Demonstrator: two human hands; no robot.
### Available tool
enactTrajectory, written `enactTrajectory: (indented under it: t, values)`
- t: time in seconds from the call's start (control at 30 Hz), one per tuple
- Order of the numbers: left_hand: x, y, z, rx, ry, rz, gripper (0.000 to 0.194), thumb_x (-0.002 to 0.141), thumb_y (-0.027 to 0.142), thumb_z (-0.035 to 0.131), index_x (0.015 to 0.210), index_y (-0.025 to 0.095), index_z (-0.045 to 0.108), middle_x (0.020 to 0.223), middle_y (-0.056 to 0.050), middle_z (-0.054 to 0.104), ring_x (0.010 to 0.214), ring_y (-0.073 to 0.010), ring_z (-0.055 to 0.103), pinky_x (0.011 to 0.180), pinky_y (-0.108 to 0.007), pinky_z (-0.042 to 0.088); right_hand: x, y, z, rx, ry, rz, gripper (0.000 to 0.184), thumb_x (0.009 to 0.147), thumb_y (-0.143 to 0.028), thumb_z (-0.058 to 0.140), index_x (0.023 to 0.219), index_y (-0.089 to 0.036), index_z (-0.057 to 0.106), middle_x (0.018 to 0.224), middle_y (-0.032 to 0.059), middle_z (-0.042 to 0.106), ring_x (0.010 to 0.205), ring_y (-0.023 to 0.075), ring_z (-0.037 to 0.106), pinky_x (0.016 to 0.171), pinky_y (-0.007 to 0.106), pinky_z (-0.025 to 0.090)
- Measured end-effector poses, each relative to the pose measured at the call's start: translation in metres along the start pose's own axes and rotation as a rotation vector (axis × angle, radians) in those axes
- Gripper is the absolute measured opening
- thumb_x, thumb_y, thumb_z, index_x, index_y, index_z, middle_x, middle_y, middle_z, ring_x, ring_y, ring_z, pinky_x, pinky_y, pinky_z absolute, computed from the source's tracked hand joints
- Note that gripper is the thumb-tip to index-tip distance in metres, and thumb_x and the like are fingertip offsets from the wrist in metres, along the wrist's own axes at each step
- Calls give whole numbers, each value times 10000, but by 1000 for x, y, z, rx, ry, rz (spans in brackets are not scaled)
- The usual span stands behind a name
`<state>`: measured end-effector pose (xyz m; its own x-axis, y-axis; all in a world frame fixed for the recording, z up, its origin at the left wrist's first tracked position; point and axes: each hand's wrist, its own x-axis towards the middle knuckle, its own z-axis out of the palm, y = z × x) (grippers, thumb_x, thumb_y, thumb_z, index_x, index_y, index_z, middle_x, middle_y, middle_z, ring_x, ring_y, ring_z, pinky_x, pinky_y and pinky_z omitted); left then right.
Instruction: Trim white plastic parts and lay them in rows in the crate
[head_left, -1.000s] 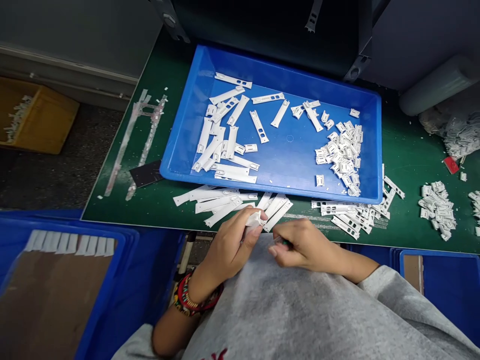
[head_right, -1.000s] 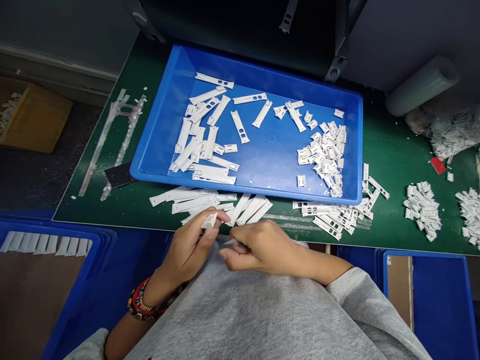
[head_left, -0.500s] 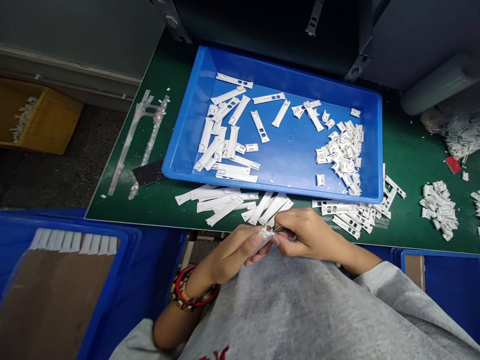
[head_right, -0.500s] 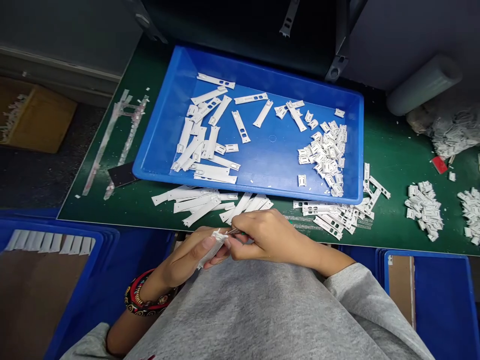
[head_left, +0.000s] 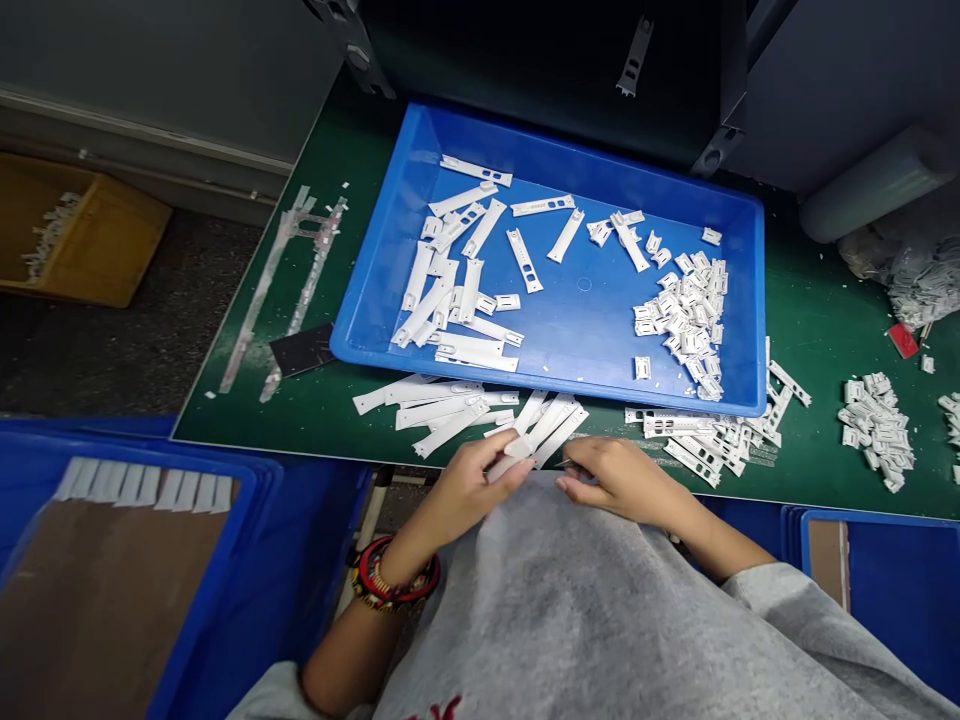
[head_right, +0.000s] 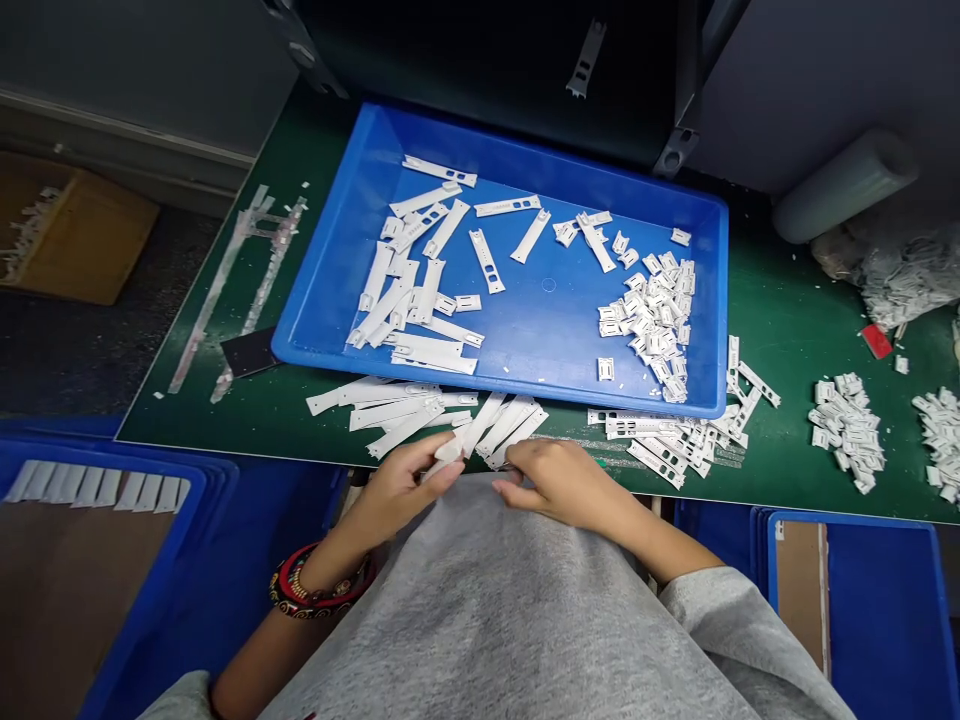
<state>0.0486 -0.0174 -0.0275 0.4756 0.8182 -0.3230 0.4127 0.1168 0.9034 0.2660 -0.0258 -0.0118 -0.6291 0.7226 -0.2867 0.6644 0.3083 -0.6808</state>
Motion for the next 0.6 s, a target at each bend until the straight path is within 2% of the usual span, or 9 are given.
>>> enactTrajectory:
  t: [0.07, 0.13, 0.2, 0.27, 0.33, 0.5, 0.6]
  values:
    - [6, -12, 5, 249, 185, -1, 344, 857, 524, 518, 794, 186, 517, 706, -3, 562, 640, -164, 557, 586, -272, 442, -5, 14, 11, -103, 42, 82, 179, 955, -325, 493, 877, -175, 553, 837, 47, 597, 757, 179, 536, 642, 270, 375]
    - [15, -22, 14, 520, 271, 13, 393, 826, 536, 585, 957, 166, 570, 869, -66, 630, 735, -216, 624, 577, -283, 457, -11, 28, 25, -215, 89, 151, 179, 955, -312, 486, 965, -156, 573, 927, 90, 596, 857, 226, 537, 732, 320, 415]
    - [25, -25, 25, 766, 264, 6, 536, 807, 574, 614, 1102, 129, 571, 1035, -136, 631, 780, -254, 654, 540, -291, 451, -17, 42, 40, -315, 126, 206, 219, 950, -322, 486, 1025, -139, 582, 975, 115, 583, 903, 262, 519, 789, 371, 425]
    - [34, -21, 33, 926, 218, -31, 653, 793, 609, 622, 1166, 78, 551, 1113, -187, 606, 759, -268, 661, 513, -303, 441, -22, 52, 52, -376, 158, 237, 281, 940, -361, 500, 1076, -129, 583, 1012, 131, 569, 927, 284, 502, 811, 403, 423]
    - [42, -15, 39, 992, 175, -62, 672, 802, 594, 623, 1174, 41, 538, 1107, -208, 596, 763, -281, 661, 515, -316, 443, -25, 58, 59, -393, 195, 237, 345, 932, -400, 512, 1133, -127, 572, 1052, 143, 558, 961, 296, 490, 835, 424, 419]
    - [52, -13, 45, 971, 131, -53, 336, 868, 353, 599, 1048, 72, 571, 1004, -165, 614, 899, -304, 643, 576, -330, 474, -27, 66, 68, -356, 295, 212, 532, 910, -454, 534, 1316, -115, 474, 1187, 183, 526, 1073, 323, 473, 895, 460, 409]
    - [54, -18, 47, 956, 123, -22, 240, 838, 270, 612, 1007, 104, 577, 996, -153, 629, 958, -300, 617, 641, -340, 495, -26, 70, 72, -321, 322, 207, 577, 903, -450, 537, 1364, -119, 431, 1241, 189, 508, 1122, 330, 468, 927, 472, 412]
